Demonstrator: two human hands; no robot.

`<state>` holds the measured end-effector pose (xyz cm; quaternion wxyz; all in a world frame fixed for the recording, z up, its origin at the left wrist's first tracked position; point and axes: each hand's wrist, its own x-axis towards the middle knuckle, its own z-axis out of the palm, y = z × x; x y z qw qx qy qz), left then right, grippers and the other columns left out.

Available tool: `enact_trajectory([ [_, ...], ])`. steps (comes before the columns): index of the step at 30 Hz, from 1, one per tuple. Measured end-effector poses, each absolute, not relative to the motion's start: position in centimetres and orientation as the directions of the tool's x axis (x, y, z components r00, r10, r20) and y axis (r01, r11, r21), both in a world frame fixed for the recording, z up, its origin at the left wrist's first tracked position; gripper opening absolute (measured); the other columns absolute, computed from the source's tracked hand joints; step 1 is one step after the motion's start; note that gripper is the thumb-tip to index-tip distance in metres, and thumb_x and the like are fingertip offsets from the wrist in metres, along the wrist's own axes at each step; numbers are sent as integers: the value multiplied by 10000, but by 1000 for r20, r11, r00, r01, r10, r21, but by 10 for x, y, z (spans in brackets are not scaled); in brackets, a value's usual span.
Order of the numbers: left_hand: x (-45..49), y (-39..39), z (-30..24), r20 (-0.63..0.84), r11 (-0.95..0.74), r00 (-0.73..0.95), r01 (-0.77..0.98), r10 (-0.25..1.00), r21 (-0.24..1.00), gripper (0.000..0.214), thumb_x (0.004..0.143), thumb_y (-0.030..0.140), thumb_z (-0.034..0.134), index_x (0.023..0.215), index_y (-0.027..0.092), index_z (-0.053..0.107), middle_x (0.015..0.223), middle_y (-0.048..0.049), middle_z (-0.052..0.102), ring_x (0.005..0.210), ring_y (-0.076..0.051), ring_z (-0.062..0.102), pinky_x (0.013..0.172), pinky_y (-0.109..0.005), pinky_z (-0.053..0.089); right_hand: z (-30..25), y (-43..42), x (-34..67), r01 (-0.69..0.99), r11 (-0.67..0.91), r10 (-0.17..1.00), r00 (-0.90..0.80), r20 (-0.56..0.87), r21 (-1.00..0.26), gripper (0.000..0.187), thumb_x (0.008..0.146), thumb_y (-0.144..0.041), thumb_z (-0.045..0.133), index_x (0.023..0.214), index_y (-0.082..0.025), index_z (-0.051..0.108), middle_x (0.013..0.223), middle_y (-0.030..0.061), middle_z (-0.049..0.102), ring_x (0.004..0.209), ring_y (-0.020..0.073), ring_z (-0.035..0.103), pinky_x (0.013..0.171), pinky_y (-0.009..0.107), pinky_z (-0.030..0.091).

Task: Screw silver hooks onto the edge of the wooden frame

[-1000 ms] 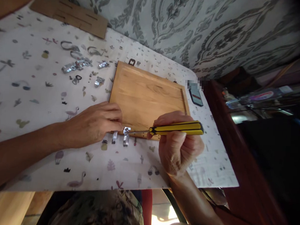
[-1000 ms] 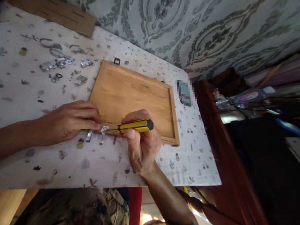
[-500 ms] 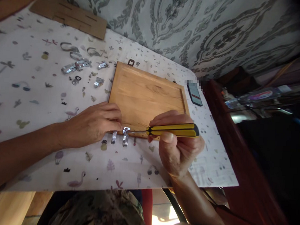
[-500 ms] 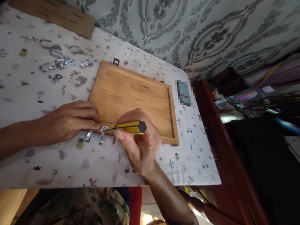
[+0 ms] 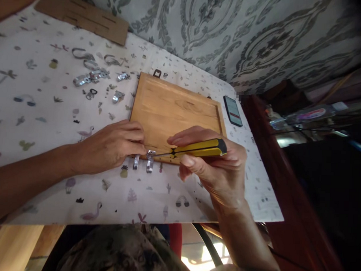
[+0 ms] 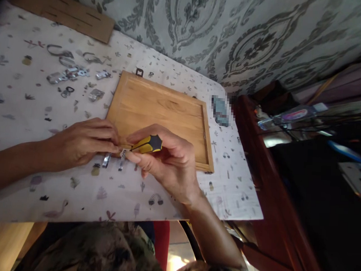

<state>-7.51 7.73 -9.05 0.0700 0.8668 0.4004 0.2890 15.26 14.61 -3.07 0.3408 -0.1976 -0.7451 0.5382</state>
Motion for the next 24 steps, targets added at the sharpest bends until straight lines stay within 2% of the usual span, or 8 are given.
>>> enact_trajectory([
  [2,-75,77,-90,463,-668,497,652,734,359,388,871,-51,428,957,211,701,939,-44,714,951,-212,605,826,-343,480,-32,144,150,-79,327,679,-673,293,-942,139,826,-280,825,912,-197,754,863,6,741,524,67,614,354,135,501],
  [6,-76,77,-89,426,-657,510,663,747,359,421,870,-46,418,1000,229,708,959,-38,716,974,-210,605,849,-346,490,-32,143,146,-94,299,669,-689,279,-950,117,825,-257,825,849,-199,726,843,-12,747,508,55,615,394,134,531],
  [8,-76,77,-89,416,-661,522,664,745,350,411,874,-39,414,980,226,711,962,-42,716,965,-208,606,844,-344,495,-30,145,147,-91,302,645,-713,273,-949,124,850,-280,802,933,-216,734,877,-10,747,551,68,642,432,154,566],
  [10,-76,78,-91,457,-672,510,662,729,333,398,884,-29,407,946,220,711,956,-45,717,930,-207,604,810,-338,495,-29,148,148,-99,314,605,-746,279,-944,216,895,-289,756,1105,-247,729,925,0,749,631,93,686,462,173,591],
  [12,-75,78,-93,505,-686,497,657,706,311,394,904,-16,400,954,220,712,940,-46,718,887,-205,598,767,-330,488,-28,149,150,-119,333,562,-772,298,-935,249,916,-293,732,1162,-250,726,955,9,755,657,104,702,475,187,601],
  [17,-75,78,-91,487,-688,508,646,711,331,353,963,26,406,974,204,711,937,-59,724,918,-213,612,789,-340,485,-31,148,148,-118,402,597,-719,357,-908,114,872,-285,784,939,-196,762,909,5,764,513,70,635,450,197,570],
  [21,-75,78,-87,444,-679,522,640,728,360,354,975,44,407,956,209,719,954,-56,728,929,-200,613,814,-334,485,-36,150,144,-100,508,625,-640,446,-856,193,804,-366,845,865,-231,721,832,-8,756,629,129,687,541,263,610],
  [24,-75,78,-86,428,-665,518,658,740,353,361,986,67,394,945,209,723,950,-56,727,919,-195,602,813,-333,486,-37,151,144,-76,510,631,-644,433,-857,243,790,-422,847,837,-239,694,819,1,750,624,139,677,541,282,607],
])
